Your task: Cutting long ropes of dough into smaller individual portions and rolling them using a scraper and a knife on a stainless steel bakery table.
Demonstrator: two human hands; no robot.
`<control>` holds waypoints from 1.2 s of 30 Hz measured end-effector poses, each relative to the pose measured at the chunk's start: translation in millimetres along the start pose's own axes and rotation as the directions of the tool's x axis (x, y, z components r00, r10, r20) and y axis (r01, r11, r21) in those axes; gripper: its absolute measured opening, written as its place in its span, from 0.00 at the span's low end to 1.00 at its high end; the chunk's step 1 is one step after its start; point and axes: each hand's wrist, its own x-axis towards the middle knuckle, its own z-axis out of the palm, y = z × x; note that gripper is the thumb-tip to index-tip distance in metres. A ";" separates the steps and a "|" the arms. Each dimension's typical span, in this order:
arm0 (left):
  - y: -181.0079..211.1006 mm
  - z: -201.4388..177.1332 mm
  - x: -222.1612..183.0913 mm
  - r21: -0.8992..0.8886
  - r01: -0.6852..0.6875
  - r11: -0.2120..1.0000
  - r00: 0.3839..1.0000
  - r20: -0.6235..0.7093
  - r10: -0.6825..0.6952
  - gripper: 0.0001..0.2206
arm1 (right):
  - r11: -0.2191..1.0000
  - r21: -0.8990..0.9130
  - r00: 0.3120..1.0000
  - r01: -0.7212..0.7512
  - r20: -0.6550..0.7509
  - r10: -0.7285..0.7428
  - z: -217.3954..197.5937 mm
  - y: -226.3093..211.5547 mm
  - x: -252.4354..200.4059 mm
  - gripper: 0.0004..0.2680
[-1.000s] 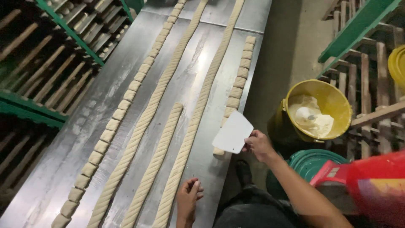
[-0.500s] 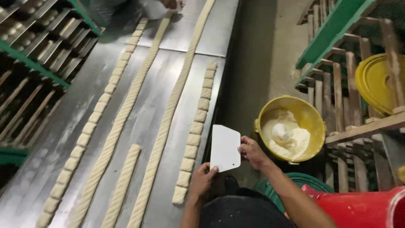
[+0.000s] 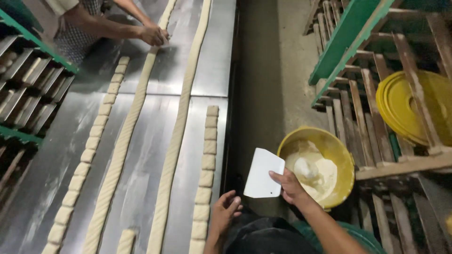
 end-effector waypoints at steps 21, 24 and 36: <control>210.2 -21.6 245.6 -0.004 -0.117 0.993 0.983 -0.140 0.116 0.19 | 0.736 -0.445 0.646 -0.510 -0.763 -0.014 -233.2 -74.1 211.2 0.13; 240.1 1.8 277.6 0.018 -0.061 0.998 0.989 -0.133 0.063 0.18 | 0.691 -0.476 0.617 -0.543 -0.785 -0.056 -266.8 -74.5 213.4 0.14; 364.9 150.0 523.0 0.151 -0.119 0.981 0.988 -0.080 0.132 0.17 | 0.611 -0.598 0.678 -0.519 -0.723 -0.133 -357.3 -293.7 411.5 0.16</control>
